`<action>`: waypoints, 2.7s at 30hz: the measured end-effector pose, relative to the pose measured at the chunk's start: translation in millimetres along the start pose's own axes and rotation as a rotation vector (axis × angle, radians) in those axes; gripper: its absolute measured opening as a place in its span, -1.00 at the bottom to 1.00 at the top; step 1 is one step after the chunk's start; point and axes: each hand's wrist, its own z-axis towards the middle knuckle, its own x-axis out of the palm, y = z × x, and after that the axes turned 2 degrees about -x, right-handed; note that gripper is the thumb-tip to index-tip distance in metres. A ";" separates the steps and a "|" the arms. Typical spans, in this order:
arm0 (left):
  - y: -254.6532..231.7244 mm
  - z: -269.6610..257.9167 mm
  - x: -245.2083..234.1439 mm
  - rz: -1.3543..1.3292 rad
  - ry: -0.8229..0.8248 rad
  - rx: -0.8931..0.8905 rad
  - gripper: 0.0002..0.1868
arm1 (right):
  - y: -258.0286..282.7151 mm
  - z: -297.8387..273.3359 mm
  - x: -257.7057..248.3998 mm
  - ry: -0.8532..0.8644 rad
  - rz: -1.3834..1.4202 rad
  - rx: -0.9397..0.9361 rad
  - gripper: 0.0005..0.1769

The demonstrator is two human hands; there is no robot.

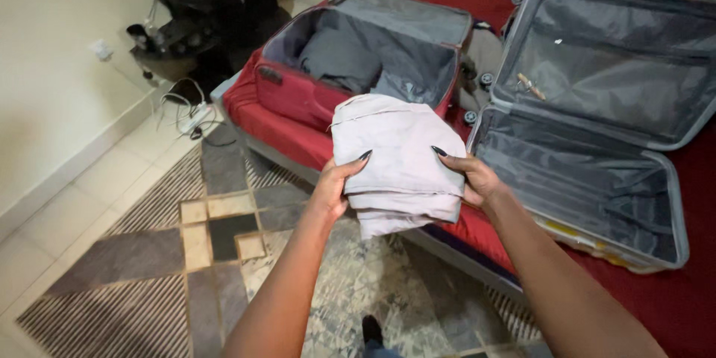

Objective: The person repeatedly retrieves folded clothes from a closet shelf and places them into an open suitcase on a bed. The person handles various items including grey, white, and blue folded garments, stacking them inside the suitcase one by one.

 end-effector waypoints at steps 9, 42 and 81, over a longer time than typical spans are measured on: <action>4.2 72.9 10.6 -0.018 -0.009 -0.068 -0.49 | 35.6 45.3 -35.3 -0.128 -0.044 0.046 -0.49; -36.2 369.1 -89.1 0.277 0.047 -0.611 -0.54 | 23.1 258.0 -112.2 -0.481 0.119 0.016 -0.59; 182.3 530.0 -257.3 0.044 -0.134 -0.788 -0.48 | 51.0 256.5 -38.9 -0.681 -1.327 0.004 -0.04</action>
